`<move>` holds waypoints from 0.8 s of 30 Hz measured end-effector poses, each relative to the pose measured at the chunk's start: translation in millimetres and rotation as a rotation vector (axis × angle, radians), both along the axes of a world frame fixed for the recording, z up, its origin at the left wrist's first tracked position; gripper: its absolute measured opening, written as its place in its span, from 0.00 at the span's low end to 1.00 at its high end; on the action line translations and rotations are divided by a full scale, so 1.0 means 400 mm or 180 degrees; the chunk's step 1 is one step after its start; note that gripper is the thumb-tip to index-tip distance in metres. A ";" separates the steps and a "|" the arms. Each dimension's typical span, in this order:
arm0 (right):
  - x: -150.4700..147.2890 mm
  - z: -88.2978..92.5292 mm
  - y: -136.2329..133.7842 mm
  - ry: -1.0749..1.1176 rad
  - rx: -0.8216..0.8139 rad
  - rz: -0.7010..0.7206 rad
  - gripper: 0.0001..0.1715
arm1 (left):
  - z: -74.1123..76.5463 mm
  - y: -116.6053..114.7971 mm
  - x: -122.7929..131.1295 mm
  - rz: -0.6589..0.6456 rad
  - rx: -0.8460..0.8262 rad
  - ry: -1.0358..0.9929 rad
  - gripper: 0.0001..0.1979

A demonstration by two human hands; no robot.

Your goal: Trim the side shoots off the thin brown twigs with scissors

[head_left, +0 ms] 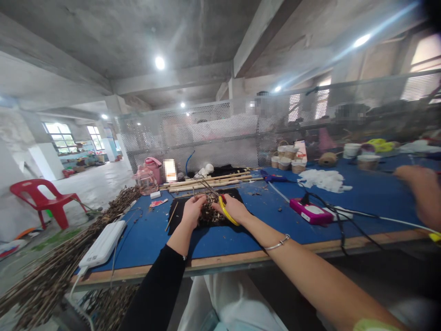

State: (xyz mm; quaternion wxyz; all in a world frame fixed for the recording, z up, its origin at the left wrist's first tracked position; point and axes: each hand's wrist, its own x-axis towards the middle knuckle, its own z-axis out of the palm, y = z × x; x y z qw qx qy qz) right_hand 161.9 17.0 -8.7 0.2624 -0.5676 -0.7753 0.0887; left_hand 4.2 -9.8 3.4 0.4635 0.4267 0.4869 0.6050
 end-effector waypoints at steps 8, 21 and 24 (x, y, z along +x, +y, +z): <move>-0.003 0.007 -0.013 -0.0009 -0.0006 0.0151 0.34 | 0.004 -0.001 0.000 0.0001 -0.0049 -0.0207 0.21; 0.001 0.004 -0.003 -0.0030 -0.0044 0.0158 0.28 | -0.001 0.003 0.000 -0.0032 -0.0095 -0.0071 0.20; 0.003 0.001 0.002 0.0033 -0.0030 0.0151 0.28 | -0.005 0.006 -0.002 -0.0070 -0.0085 -0.0062 0.19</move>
